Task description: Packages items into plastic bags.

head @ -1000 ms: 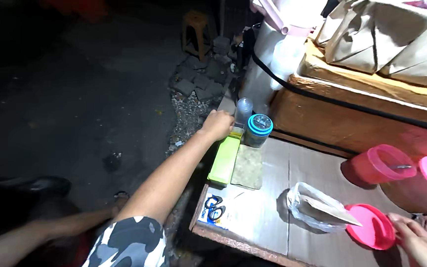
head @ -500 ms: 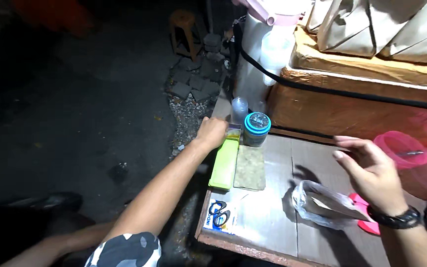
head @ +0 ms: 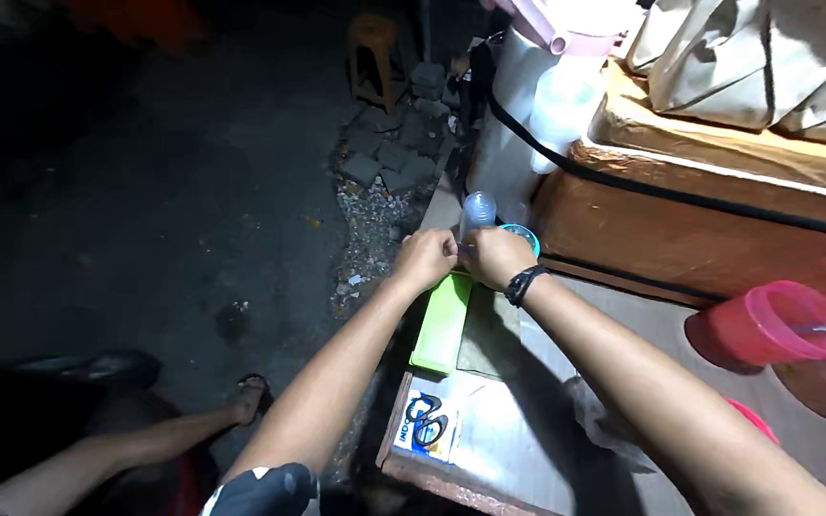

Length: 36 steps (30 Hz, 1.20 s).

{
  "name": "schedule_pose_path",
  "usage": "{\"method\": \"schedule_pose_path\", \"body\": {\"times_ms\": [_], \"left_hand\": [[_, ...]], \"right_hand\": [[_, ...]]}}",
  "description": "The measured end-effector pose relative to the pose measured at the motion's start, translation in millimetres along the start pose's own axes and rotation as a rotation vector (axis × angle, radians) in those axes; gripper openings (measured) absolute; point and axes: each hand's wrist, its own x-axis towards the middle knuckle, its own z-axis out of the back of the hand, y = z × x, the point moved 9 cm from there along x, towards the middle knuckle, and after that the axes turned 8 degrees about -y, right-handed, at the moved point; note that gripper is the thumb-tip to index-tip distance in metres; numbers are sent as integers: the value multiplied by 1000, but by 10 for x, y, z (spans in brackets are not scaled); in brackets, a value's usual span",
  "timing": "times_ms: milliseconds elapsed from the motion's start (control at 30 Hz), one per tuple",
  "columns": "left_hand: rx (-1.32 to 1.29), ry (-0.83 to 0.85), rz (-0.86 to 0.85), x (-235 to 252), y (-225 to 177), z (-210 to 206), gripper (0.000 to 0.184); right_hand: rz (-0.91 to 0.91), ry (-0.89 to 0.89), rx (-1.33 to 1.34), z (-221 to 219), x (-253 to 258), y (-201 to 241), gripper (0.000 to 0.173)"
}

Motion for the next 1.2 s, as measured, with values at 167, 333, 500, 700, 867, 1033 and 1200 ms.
{"method": "schedule_pose_path", "body": {"times_ms": [167, 333, 500, 700, 867, 1033, 1200], "left_hand": [[-119, -10, 120, -56, 107, -49, 20], [-39, 37, 156, -69, 161, -80, 21], [-75, 62, 162, -150, 139, -8, 31], [-750, -137, -125, -481, -444, 634, 76], [-909, -84, -138, -558, -859, 691, 28], [-1081, 125, -118, -681, -1028, 540, 46], [-1071, 82, -135, -688, -1082, 328, 9]], "right_hand": [[73, 4, -69, 108, 147, 128, 17], [60, -314, 159, 651, 198, -47, 15], [104, -548, 624, 1206, -25, -298, 11], [66, -250, 771, 1272, -265, -236, 7], [105, -131, 593, 1273, -520, -78, 5], [178, -226, 503, 1380, -743, -141, 10], [217, -199, 626, 1339, -981, -324, 5]]}}
